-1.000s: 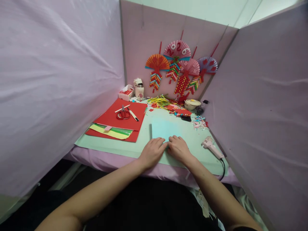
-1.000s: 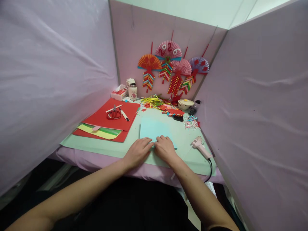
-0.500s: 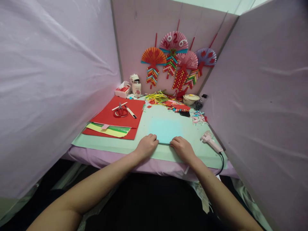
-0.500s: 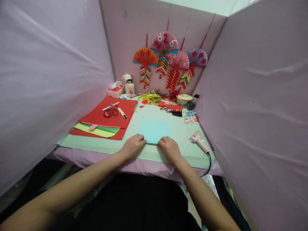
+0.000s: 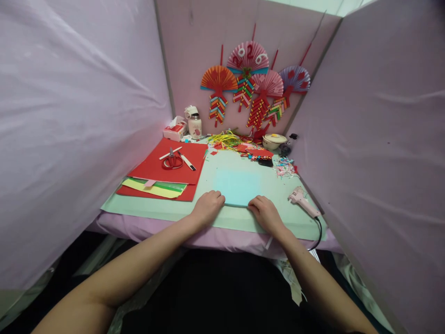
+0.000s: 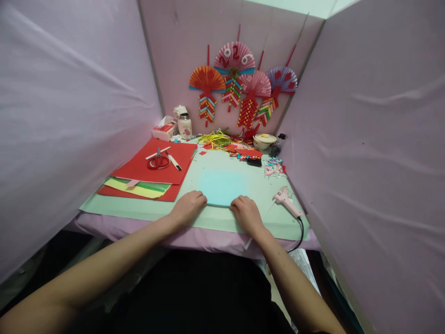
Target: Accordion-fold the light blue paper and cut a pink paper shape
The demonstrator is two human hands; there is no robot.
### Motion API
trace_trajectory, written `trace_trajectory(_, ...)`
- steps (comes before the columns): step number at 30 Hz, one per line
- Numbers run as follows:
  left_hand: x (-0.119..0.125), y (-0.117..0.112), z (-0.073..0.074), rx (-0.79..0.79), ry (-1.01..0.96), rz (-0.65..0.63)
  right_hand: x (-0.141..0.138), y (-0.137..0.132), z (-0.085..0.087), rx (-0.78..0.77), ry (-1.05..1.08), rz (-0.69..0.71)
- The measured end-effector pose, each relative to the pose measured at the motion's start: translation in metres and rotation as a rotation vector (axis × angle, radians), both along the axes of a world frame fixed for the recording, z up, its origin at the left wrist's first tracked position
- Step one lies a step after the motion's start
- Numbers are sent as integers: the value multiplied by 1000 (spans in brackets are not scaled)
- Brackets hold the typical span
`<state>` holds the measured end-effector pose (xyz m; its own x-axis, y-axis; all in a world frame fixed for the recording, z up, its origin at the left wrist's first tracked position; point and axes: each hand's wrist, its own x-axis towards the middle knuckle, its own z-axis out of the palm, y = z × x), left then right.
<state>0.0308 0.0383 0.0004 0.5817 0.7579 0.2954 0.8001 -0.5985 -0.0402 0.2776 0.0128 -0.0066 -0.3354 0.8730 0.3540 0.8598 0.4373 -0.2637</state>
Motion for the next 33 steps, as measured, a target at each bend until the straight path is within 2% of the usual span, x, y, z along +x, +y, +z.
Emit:
trace_trajectory(4, -7, 0, 8, -38, 57, -29, 1, 5, -3, -33, 55, 19)
trace_trajectory(8, 2, -1, 15, -41, 67, -93, 0, 8, -4, -29, 50, 29)
trace_trajectory(13, 20, 5, 10, -63, 125, -109, -4, 3, -1, 5, -32, 1)
trace_trajectory(19, 21, 9, 4, -50, 127, -130, -21, 3, 1, 113, -141, 27)
trace_trajectory(26, 26, 10, 8, -121, 101, -91, -30, 16, -2, 0, -207, 6)
trace_trajectory(33, 12, 12, 12, -254, -113, 49, -16, 21, 8, -168, -161, 3)
